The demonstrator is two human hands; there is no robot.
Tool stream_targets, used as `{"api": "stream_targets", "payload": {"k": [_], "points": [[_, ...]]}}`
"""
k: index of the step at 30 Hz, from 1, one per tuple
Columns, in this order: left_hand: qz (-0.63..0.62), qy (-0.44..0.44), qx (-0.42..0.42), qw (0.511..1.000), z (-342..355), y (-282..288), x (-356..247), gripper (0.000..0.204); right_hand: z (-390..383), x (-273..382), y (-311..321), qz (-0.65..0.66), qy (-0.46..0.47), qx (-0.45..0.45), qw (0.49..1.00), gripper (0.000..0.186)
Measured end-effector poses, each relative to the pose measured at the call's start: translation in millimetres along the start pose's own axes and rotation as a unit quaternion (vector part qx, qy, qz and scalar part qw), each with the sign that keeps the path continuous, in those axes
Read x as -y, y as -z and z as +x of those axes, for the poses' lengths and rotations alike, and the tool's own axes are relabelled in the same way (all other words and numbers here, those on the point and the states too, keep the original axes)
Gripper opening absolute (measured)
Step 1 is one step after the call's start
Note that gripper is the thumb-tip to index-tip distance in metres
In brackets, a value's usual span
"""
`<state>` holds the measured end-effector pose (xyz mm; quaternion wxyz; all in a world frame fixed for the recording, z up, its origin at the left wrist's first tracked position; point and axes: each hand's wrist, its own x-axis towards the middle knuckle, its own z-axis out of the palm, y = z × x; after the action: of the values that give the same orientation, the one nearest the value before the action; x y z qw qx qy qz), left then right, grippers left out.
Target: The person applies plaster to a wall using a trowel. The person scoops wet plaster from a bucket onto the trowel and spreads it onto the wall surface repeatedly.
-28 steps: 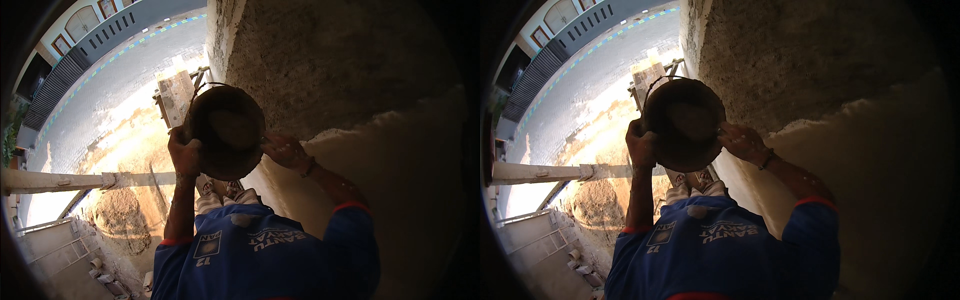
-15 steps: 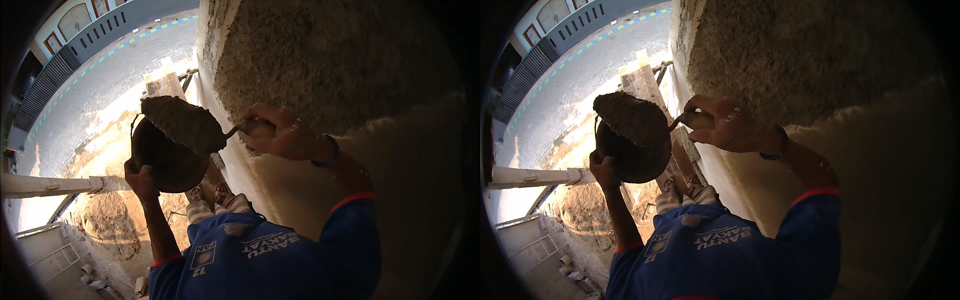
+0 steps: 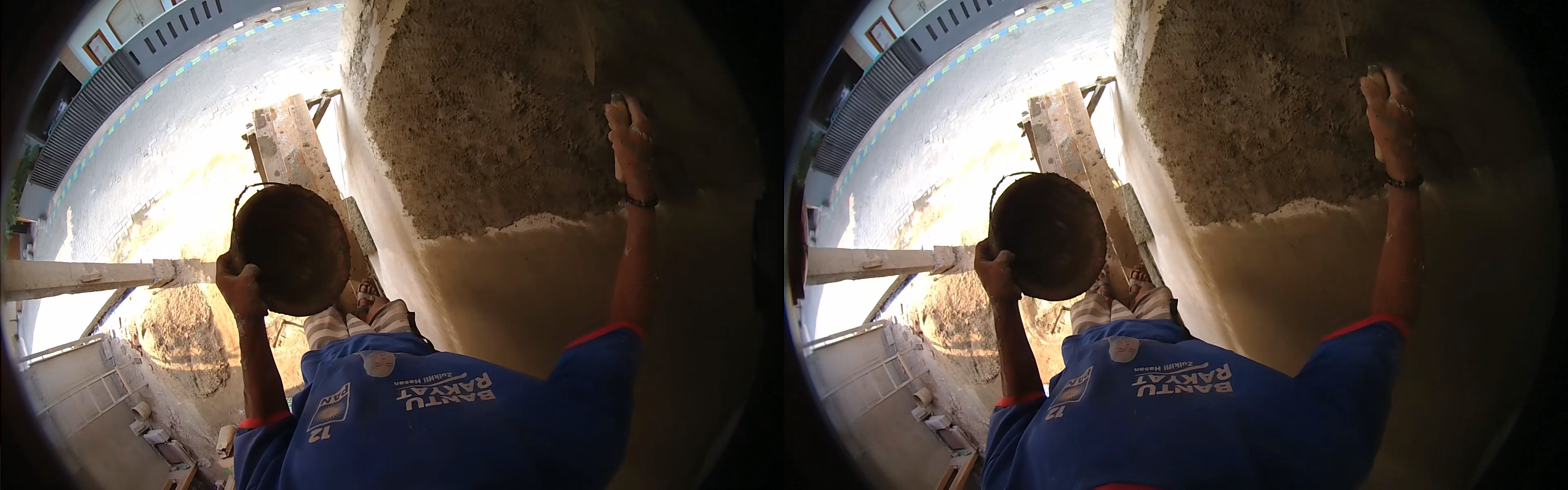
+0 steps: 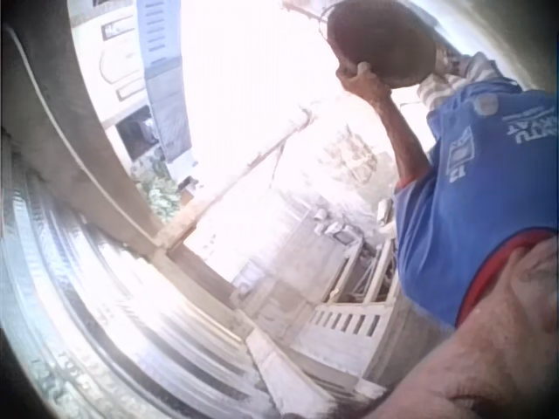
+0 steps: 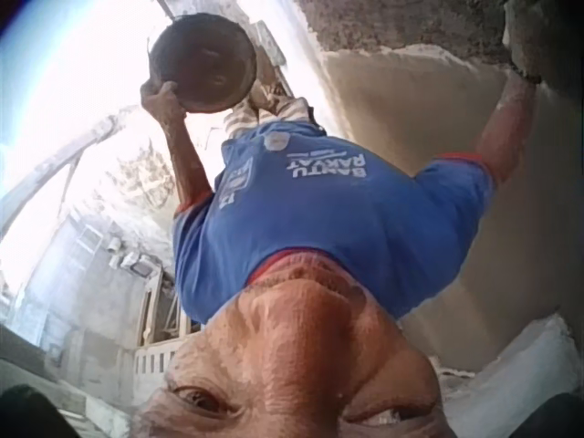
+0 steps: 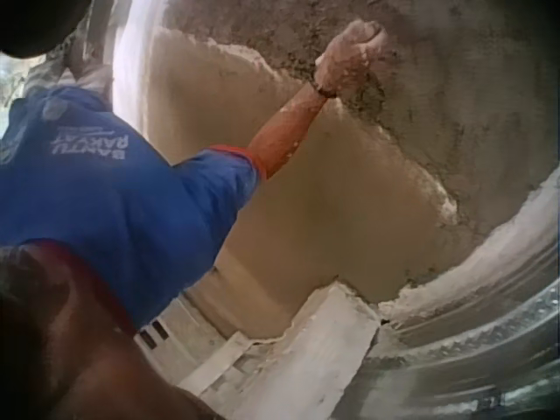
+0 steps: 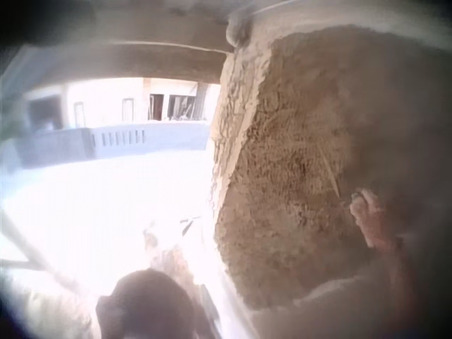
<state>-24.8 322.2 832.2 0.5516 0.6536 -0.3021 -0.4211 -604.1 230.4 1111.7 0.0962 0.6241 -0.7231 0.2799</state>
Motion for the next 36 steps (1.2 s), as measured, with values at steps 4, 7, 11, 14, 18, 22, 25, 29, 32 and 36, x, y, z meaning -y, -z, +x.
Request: {"api": "stream_targets", "payload": {"k": [4,7,11,14,18,22,25,29,32,36], "points": [[-0.006,0.003,0.035,0.999,-9,-29,-5,0.035,-77,29,-23,0.246,-0.210,0.240,0.915,0.069],[-0.040,-0.023,0.074,0.996,-22,-51,-13,0.035,-152,73,-70,0.280,-0.296,0.389,0.826,0.072],[-0.072,-0.047,0.149,0.985,-35,-72,-31,0.040,-213,122,-114,0.340,-0.234,0.599,0.686,0.042],[-0.059,-0.039,0.177,0.982,-35,-83,-49,0.042,-217,135,-129,0.309,-0.126,0.536,0.775,0.036],[-0.042,-0.061,0.216,0.974,-26,-91,-76,0.044,-204,142,-158,0.116,0.321,0.326,0.881,0.051],[-0.015,-0.060,0.255,0.965,-22,-95,-98,0.043,-212,152,-177,0.061,0.293,0.356,0.885,0.042],[0.008,-0.107,0.286,0.952,-20,-97,-106,0.044,-215,153,-164,0.068,0.327,0.385,0.861,0.038],[0.035,-0.124,0.281,0.951,-24,-101,-104,0.045,-192,143,-120,0.206,0.487,0.268,0.806,0.038],[0.039,-0.098,0.260,0.960,-31,-102,-104,0.043,-173,142,-89,-0.040,0.373,0.408,0.832,0.034],[0.040,-0.147,0.267,0.952,-39,-112,-106,0.040,-171,153,-91,-0.178,0.346,0.266,0.882,0.029]]}}
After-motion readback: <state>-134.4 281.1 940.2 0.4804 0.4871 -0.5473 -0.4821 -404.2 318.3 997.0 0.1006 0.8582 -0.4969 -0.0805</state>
